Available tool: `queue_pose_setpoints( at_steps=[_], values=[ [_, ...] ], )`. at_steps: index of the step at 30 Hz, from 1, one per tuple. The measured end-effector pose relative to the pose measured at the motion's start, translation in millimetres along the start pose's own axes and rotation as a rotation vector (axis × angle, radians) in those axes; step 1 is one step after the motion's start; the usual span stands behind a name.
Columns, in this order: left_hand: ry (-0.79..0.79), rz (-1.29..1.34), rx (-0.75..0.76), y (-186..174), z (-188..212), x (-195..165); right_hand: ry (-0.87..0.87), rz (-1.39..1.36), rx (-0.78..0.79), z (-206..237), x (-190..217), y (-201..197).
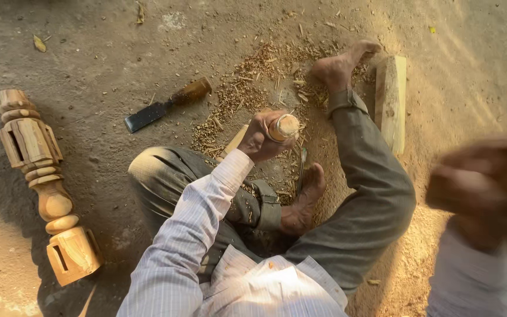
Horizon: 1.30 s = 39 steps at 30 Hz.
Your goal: The person sits on the ground holding a wooden spindle blank between their feet and lap, and strikes a chisel with a wooden mallet to carve and shape the wood. They repeatedly reposition the workpiece and continue chiseling, with wood shavings accumulating on the ground around them.
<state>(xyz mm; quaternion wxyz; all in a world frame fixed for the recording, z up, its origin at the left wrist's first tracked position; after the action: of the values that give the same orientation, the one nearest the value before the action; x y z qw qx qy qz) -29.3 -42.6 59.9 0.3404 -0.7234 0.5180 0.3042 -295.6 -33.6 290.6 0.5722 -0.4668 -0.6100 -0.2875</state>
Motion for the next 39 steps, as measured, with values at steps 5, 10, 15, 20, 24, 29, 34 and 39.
queue_pose_setpoints(
  at_steps=[5,10,15,20,24,29,34,39],
  values=[
    [0.493,-1.085,0.241,15.1,-4.1,-9.5,0.189,1.067,0.277,13.0,-79.6,26.4],
    [0.028,-0.072,0.060,1.3,-10.4,-11.7,0.164,0.653,0.223,28.2,-42.8,-19.5],
    [-0.032,-0.013,0.032,-6.3,-12.5,-16.4,-0.038,-0.043,-0.018,21.7,18.2,-7.4],
    [0.185,-0.426,0.164,-2.1,-16.5,-16.9,0.098,1.083,0.254,9.2,-40.8,56.1],
    [0.032,-0.227,0.156,-6.8,-18.6,-17.9,0.228,0.726,0.259,30.5,-37.3,23.3],
    [-0.146,0.002,0.093,-10.8,-16.5,-24.2,0.332,-0.161,-0.001,31.0,-38.5,17.1],
    [-0.182,0.368,0.053,-9.7,-0.2,-25.8,0.136,1.000,0.258,20.3,-63.7,35.8],
    [-0.062,0.095,-0.002,-11.7,13.4,-8.8,0.443,0.642,0.136,56.9,-98.5,-7.6]
  ],
)
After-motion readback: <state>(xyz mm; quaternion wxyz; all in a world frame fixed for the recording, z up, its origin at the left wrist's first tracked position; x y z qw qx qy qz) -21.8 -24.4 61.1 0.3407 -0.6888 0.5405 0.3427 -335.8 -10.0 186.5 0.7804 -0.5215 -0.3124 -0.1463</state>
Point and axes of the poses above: each hand's wrist, its own z-axis away from the middle knuckle, its own y-axis out of the palm, x = y × z, the point moved 3 cm from there along -z, towards the middle knuckle, and after that the axes turned 7 degrees about y, right-handed, at the moved point
